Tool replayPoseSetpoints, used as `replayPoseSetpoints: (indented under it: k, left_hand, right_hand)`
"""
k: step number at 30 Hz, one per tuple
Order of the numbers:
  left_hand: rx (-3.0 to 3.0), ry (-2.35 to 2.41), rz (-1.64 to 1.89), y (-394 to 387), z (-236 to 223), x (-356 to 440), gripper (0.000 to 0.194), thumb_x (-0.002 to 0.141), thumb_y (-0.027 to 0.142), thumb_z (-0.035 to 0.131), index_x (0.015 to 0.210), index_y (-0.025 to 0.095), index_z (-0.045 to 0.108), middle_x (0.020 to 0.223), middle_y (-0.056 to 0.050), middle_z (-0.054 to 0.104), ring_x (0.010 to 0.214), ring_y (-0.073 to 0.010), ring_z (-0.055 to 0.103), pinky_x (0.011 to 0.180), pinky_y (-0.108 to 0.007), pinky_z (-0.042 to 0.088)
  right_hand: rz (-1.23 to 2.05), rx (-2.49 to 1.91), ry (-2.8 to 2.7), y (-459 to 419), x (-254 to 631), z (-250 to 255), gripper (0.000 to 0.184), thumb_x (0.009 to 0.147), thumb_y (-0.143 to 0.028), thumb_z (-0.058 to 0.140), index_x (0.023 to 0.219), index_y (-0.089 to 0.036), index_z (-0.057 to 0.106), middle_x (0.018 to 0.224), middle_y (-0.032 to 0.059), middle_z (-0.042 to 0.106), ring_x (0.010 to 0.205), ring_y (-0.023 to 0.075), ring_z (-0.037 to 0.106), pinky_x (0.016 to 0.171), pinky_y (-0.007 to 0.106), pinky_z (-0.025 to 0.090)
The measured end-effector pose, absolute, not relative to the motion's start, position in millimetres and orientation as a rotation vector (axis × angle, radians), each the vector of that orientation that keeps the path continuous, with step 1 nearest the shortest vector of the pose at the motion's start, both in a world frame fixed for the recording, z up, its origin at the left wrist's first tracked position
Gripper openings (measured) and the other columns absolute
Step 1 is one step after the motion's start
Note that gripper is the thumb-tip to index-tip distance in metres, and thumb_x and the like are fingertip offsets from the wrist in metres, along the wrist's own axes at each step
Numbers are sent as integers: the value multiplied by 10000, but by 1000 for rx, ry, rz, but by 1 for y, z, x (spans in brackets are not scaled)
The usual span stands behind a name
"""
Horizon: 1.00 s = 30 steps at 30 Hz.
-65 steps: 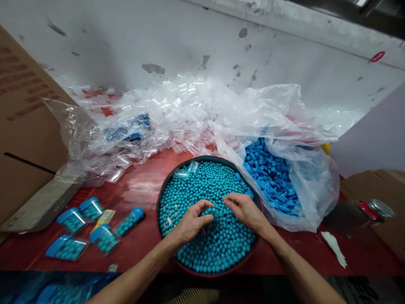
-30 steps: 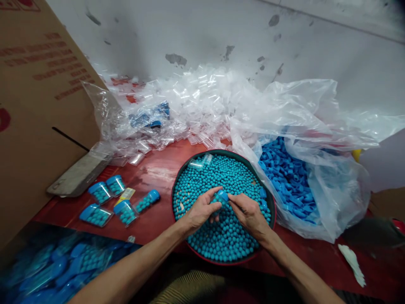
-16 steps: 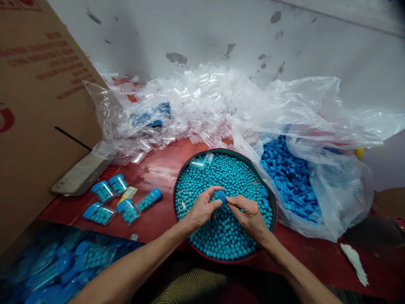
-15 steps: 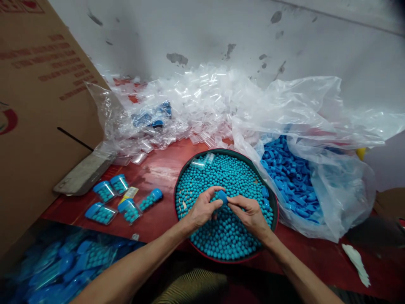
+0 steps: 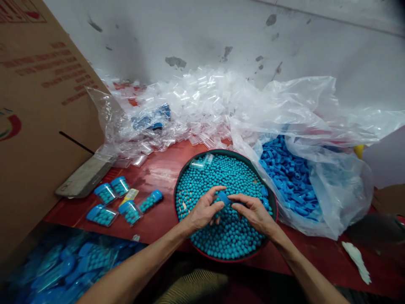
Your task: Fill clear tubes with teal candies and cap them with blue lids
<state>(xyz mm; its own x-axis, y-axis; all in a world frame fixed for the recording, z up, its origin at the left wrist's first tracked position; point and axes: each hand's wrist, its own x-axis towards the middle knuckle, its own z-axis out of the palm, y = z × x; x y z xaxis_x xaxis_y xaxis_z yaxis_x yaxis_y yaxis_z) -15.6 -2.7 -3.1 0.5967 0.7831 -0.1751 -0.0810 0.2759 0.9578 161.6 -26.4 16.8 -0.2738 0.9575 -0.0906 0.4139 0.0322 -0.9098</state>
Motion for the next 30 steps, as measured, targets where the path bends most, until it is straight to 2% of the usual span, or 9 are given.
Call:
replayPoseSetpoints:
  k: [8,12,18,21,23,25,27,29,30]
  left_hand:
    - [1163,826,737,-6,-11,-15,233,753,288,502,950,186,431,555,82,373,360,-20,372,332,-123,335]
    - [1182,833,704,-5,-16,-17,218,753,267,495,949,195,435,558,85,377,348,-19,378,333,-125,337]
    - [1138,840,684,-1,-9,-19,297,769,335,477,1013,197,377,562,77,431,351,-38,436,301,-110,285]
    - [1161,795,656,-4,-6,-19,339,765,343,490,1051,197,382,570,70,443,361,-43,448,315,-118,300]
    - [1171,810,660,-6,-4,-18,410,767,333,492,1137,217,357,652,46,491,367,-36,439,330,-134,317]
    - [1216,845,708,-9,-1,-15,481,766,294,499,1213,245,331,795,8,542,460,-51,483,412,-163,384]
    - [1270,878,799,-11,3,-12,475,760,245,501,1216,245,371,953,-17,552,671,-96,533,598,-205,440]
    - [1260,891,874,-12,6,-8,437,751,211,501,1181,215,423,1047,-21,532,862,-137,506,765,-233,408]
    - [1228,888,883,-12,7,-7,428,747,205,500,1169,200,428,1049,-23,529,893,-146,492,793,-241,392]
  right_hand:
    - [923,-1217,-2076,-24,157,13,242,835,-252,415,920,-189,633,729,37,557,668,122,501,636,242,403]
    - [1088,-1232,-1899,-23,154,4,191,798,-254,486,900,-185,632,717,15,574,674,120,521,651,242,425]
    - [1510,-1197,-1443,-20,156,15,315,760,-298,509,1059,-199,495,958,42,537,644,107,559,548,251,495]
    - [1533,-1224,-1258,-13,159,21,381,734,-341,531,1065,-160,470,861,47,549,597,123,577,484,264,505]
    - [1456,-1304,-1269,-13,159,22,387,739,-351,522,1067,-148,480,814,46,569,545,123,572,452,262,498]
    - [1295,-1376,-1424,-17,155,20,338,776,-344,476,1057,-161,515,840,58,591,601,143,588,516,282,510]
    - [1087,-1392,-1676,-25,148,18,346,791,-337,468,1097,-181,511,959,80,585,777,183,591,663,319,508]
    - [901,-1371,-1894,-34,139,15,526,738,-344,553,1215,-181,402,1136,114,498,994,232,510,801,358,462]
    - [827,-1372,-1952,-38,135,13,652,699,-345,598,1265,-172,322,1199,132,439,1061,250,460,832,373,443]
